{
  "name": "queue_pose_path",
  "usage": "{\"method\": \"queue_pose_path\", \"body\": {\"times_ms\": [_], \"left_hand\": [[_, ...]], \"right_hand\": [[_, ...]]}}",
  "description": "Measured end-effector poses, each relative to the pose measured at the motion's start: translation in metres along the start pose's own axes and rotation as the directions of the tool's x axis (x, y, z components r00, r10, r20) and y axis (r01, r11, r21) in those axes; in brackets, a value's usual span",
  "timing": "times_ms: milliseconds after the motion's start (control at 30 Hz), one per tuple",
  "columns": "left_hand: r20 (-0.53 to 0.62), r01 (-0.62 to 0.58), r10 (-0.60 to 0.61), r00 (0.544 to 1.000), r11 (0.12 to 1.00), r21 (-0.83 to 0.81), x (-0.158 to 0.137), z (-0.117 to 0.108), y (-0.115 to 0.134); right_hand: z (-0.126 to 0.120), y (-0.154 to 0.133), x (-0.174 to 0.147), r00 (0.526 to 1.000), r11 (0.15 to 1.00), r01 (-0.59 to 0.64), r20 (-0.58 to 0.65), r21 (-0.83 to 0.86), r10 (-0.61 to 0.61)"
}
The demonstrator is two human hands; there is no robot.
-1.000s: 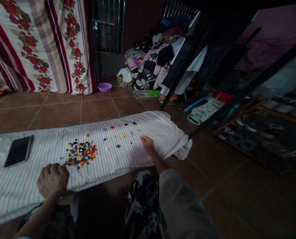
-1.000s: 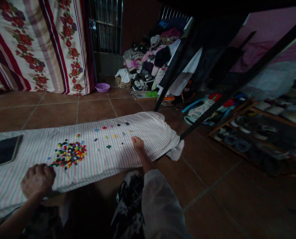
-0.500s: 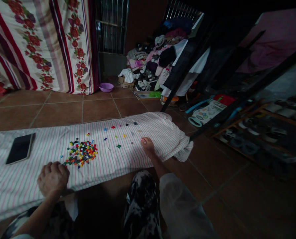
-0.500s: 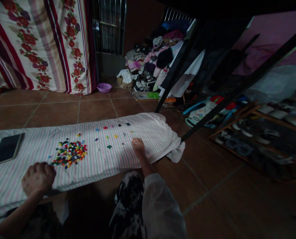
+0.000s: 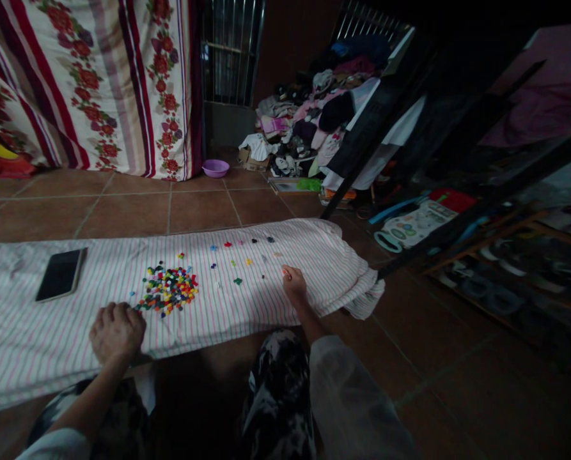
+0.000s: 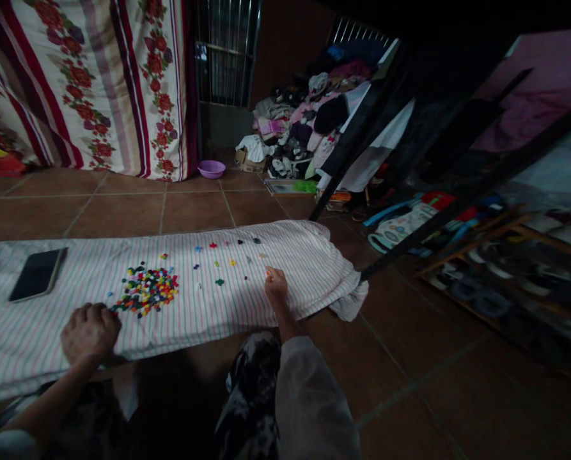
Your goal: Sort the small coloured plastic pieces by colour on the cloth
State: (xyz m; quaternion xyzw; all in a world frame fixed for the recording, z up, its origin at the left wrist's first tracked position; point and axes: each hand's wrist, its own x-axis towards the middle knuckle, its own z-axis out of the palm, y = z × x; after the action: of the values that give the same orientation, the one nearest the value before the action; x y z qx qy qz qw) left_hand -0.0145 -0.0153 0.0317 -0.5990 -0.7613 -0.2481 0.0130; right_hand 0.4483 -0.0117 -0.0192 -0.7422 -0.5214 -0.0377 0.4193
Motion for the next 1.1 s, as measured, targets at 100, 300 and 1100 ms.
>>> {"method": "queue_pose_path", "body": {"times_ms": [100,300,1100], "left_hand": [[-0.042,-0.042,0.045,0.998,0.997,0.072,0.001,0.002,-0.001],[-0.061,0.008,-0.004,0.998,0.998,0.064,0.002,0.006,-0.001],[-0.122,0.003,0.001,0.992,0.999,0.035,0.001,0.014,-0.006]], "right_hand": [[-0.003,-0.001,0.000,0.999,1.000,-0.022,-0.025,0.009,0.022],[-0.008,-0.032,0.001,0.988,0.997,-0.061,-0.136,0.054,0.068],[0.066,-0.238,-0.096,0.745,0.960,0.268,0.613,0.084,-0.262]]}}
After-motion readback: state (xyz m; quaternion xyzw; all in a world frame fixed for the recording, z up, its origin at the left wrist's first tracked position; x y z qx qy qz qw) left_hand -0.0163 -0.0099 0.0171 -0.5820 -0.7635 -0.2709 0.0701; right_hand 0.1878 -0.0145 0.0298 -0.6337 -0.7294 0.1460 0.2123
